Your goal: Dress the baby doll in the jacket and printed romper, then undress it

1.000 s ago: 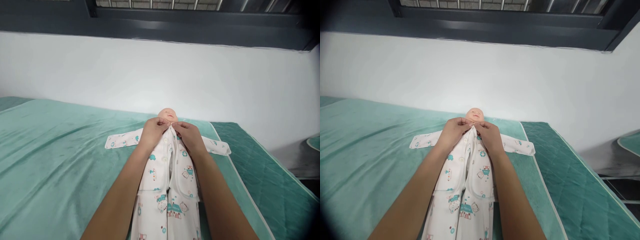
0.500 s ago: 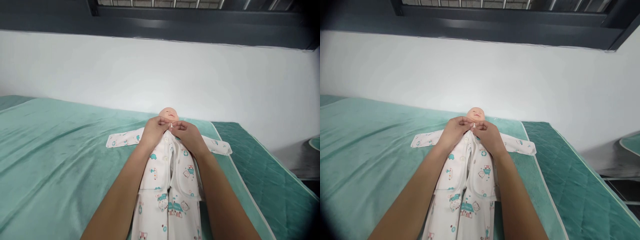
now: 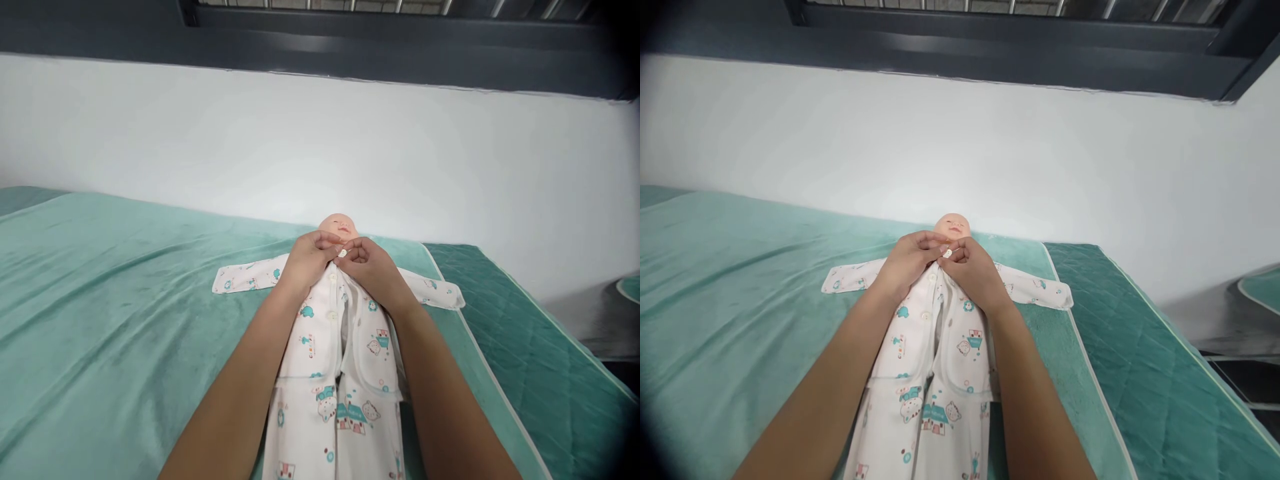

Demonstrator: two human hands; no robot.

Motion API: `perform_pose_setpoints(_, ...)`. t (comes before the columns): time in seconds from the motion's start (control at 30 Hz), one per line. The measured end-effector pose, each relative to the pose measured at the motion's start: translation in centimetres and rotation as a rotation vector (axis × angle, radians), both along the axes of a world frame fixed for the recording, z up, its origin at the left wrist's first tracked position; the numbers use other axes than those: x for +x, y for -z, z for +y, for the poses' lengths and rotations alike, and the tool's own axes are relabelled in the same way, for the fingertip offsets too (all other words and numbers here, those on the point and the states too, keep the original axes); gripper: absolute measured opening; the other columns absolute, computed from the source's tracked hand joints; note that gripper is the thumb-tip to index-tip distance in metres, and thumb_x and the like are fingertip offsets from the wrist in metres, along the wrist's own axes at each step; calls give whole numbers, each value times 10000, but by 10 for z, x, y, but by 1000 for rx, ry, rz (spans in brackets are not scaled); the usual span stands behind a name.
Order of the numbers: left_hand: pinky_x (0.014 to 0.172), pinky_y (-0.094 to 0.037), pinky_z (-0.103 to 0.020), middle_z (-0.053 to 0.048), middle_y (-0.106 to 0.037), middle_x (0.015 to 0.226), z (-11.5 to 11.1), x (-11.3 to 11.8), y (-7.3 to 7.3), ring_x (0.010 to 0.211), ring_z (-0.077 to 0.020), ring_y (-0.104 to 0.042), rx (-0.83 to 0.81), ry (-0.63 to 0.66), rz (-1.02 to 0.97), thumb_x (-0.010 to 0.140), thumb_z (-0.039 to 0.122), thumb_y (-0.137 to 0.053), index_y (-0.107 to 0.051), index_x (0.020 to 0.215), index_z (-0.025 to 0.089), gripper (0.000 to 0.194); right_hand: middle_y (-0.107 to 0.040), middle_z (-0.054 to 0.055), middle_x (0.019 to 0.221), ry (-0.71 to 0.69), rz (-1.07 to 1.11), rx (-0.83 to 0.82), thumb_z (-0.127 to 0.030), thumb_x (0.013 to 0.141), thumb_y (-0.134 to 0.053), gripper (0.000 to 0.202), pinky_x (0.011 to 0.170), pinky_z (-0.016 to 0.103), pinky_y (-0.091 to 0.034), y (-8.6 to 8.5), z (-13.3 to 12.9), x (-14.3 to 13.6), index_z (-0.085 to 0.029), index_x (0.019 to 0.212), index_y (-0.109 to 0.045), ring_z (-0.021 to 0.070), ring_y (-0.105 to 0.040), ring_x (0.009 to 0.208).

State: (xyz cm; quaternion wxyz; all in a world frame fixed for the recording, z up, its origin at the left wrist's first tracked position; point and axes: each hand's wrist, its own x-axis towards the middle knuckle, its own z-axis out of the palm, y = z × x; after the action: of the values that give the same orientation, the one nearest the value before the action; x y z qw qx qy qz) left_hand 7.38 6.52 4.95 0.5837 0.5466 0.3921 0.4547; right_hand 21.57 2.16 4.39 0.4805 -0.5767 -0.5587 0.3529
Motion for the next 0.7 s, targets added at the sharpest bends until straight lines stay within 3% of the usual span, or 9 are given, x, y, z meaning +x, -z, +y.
perform_pose_setpoints(0.13, 732, -492, -315, -51, -673, 836, 0, -1, -1, 742, -161, -638, -7, 19, -7, 729, 148, -683, -675, 978, 156, 250, -638, -28, 756, -77, 217, 8, -377, 788, -677, 201, 606, 243, -390, 4, 3, 6, -212, 886, -618, 100, -502, 633)
perform_pose_setpoints(0.23, 714, -472, -296, -32, -655, 818, 1, -1, -1, 722, -147, -613, 48, 0, 94, 700, 138, -683, -675, 985, 166, 287, -652, -17, 751, -44, 332, 15, -327, 792, -658, 142, 594, 234, -382, 7, 6, 8, -197, 822, -609, 89, -485, 611)
perform_pose_setpoints(0.5, 634, -417, -247, 1, -606, 807, -1, -3, -5, 656, -105, -535, 79, 29, 216, 641, 112, -645, -691, 968, 210, 344, -645, -27, 657, 78, 186, 22, -306, 757, -676, 131, 589, 244, -395, 5, 9, 2, -192, 790, -620, 96, -503, 577)
perform_pose_setpoints(0.7, 679, -430, -253, -37, -647, 975, 0, -3, -2, 744, -124, -577, 132, -13, 254, 672, 156, -652, -690, 988, 206, 322, -668, -13, 689, 104, 200, 48, -291, 743, -654, 120, 546, 244, -388, 6, 10, 0, -187, 793, -620, 94, -490, 551)
